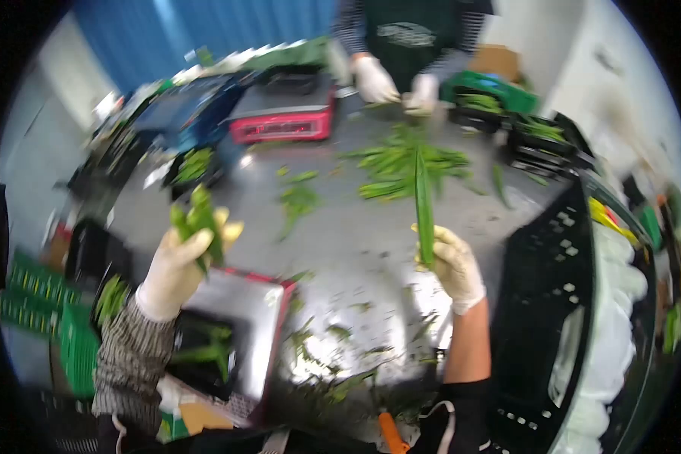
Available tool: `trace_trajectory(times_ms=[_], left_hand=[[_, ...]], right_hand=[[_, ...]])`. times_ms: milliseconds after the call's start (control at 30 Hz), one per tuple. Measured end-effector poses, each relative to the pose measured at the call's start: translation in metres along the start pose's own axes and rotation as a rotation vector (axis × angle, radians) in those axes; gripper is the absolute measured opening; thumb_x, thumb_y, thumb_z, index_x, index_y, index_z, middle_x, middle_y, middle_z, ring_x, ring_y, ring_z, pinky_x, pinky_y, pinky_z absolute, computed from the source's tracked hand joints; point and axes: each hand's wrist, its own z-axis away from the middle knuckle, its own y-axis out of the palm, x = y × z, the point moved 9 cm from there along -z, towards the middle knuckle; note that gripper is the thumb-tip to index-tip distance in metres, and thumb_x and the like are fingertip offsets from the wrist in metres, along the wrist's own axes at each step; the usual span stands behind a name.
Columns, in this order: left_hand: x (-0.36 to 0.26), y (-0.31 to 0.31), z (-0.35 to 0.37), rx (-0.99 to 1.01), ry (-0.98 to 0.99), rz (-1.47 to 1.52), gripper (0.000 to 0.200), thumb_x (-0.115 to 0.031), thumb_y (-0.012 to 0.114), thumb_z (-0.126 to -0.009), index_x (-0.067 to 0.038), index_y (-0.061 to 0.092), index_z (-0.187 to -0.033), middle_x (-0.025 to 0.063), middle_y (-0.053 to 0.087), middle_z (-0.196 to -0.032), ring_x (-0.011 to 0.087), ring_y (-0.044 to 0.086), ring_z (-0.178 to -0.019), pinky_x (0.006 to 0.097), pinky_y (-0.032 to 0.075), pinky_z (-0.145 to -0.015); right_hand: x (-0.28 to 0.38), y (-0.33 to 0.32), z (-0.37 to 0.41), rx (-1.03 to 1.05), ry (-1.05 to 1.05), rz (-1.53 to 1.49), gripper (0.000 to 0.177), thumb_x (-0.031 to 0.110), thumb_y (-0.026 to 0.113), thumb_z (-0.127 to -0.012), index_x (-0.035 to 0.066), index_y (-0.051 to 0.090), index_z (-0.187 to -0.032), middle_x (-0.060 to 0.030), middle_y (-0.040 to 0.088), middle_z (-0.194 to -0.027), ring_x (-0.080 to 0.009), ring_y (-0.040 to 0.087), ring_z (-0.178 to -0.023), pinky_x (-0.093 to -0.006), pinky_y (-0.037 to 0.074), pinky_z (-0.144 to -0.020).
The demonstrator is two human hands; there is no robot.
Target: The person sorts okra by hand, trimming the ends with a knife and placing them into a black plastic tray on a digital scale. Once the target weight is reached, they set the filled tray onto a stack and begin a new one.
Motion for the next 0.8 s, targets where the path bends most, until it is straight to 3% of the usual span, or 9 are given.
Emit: trace_trajectory(times_ms=[67, 167, 233, 400, 500, 600, 633, 700, 800], left_hand=[[-0.044, -0.02, 0.028, -0.127, 0.201, -0.378, 0.043, -0.018, 0.059, -0.084, 0.004, 0.049, -0.119, 0.0132, 0.062, -0.106, 0.0217, 0.056, -0.105, 0.0345, 0.039, -0.095], [-0.078, -0.041, 0.079, -0.165, 0.302, -0.261, 0.033, -0.006, 0.058, -0.086, 0.004, 0.052, -0.116, 0.0123, 0.063, -0.103, 0.0186, 0.058, -0.099, 0.0329, 0.042, -0.093], [-0.088, -0.052, 0.116, -0.206, 0.33, -0.345, 0.031, 0.001, 0.056, -0.085, 0.002, 0.053, -0.116, 0.0121, 0.062, -0.105, 0.0183, 0.059, -0.098, 0.0314, 0.044, -0.091], [-0.083, -0.072, 0.175, -0.163, 0.252, -0.753, 0.029, 0.008, 0.055, -0.083, 0.001, 0.058, -0.111, 0.01, 0.061, -0.103, 0.0165, 0.058, -0.097, 0.0274, 0.044, -0.087], [-0.078, -0.086, 0.196, -0.194, 0.276, -0.786, 0.03, 0.009, 0.055, -0.083, 0.0, 0.058, -0.112, 0.0102, 0.06, -0.106, 0.0172, 0.057, -0.099, 0.028, 0.043, -0.088], [-0.076, -0.104, 0.211, -0.246, 0.316, -0.711, 0.03, 0.009, 0.056, -0.082, 0.0, 0.058, -0.111, 0.0099, 0.06, -0.108, 0.0176, 0.057, -0.1, 0.0294, 0.043, -0.091], [-0.075, -0.11, 0.217, -0.266, 0.33, -0.679, 0.03, 0.009, 0.056, -0.082, 0.0, 0.058, -0.11, 0.0098, 0.06, -0.108, 0.0176, 0.057, -0.1, 0.0296, 0.043, -0.091], [-0.078, -0.122, 0.231, -0.359, 0.361, -0.631, 0.029, 0.007, 0.058, -0.082, 0.0, 0.059, -0.11, 0.0096, 0.061, -0.106, 0.0166, 0.058, -0.099, 0.0285, 0.044, -0.09], [-0.074, -0.14, 0.245, -0.418, 0.358, -0.565, 0.028, 0.007, 0.057, -0.083, 0.0, 0.059, -0.11, 0.0098, 0.061, -0.105, 0.0165, 0.059, -0.098, 0.0279, 0.044, -0.09]], right_hand=[[-0.019, 0.048, 0.002, 0.02, 0.1, 0.254, 0.036, 0.016, 0.054, -0.084, -0.004, 0.055, -0.114, -0.0063, 0.061, -0.086, -0.0125, 0.056, -0.07, -0.0247, 0.045, -0.066], [-0.04, 0.14, 0.008, 0.159, 0.176, 0.468, 0.028, 0.005, 0.053, -0.083, 0.0, 0.06, -0.11, -0.003, 0.06, -0.082, -0.011, 0.054, -0.069, -0.023, 0.044, -0.063], [-0.044, 0.218, 0.018, 0.429, 0.027, 0.608, 0.03, 0.002, 0.054, -0.082, 0.003, 0.06, -0.111, -0.002, 0.057, -0.084, -0.0111, 0.054, -0.074, -0.0237, 0.044, -0.065], [-0.077, 0.338, 0.041, 0.65, -0.331, 0.969, 0.025, 0.005, 0.051, -0.079, 0.001, 0.059, -0.102, -0.0171, 0.057, -0.09, -0.0334, 0.057, -0.082, -0.0382, 0.047, -0.075], [-0.098, 0.363, 0.05, 0.517, -0.451, 1.297, 0.023, 0.011, 0.059, -0.08, 0.0, 0.061, -0.1, -0.0155, 0.059, -0.087, -0.0313, 0.059, -0.083, -0.0376, 0.047, -0.076], [-0.084, 0.366, 0.061, 0.604, -0.572, 1.144, 0.021, 0.015, 0.062, -0.079, 0.002, 0.063, -0.096, -0.0149, 0.061, -0.086, -0.0309, 0.06, -0.084, -0.0381, 0.048, -0.075], [-0.065, 0.358, 0.055, 0.476, -0.609, 1.185, 0.019, 0.017, 0.063, -0.079, 0.004, 0.065, -0.092, -0.0154, 0.062, -0.086, -0.0307, 0.061, -0.082, -0.0382, 0.048, -0.074], [-0.053, 0.329, 0.038, 0.321, -0.476, 1.227, 0.02, 0.023, 0.059, -0.083, 0.006, 0.065, -0.09, -0.0124, 0.063, -0.083, -0.0311, 0.061, -0.076, -0.0395, 0.049, -0.069], [-0.075, 0.327, 0.041, 0.422, -0.329, 1.493, 0.016, 0.02, 0.061, -0.081, 0.005, 0.066, -0.084, -0.0141, 0.063, -0.08, -0.0308, 0.061, -0.074, -0.0399, 0.049, -0.067]])
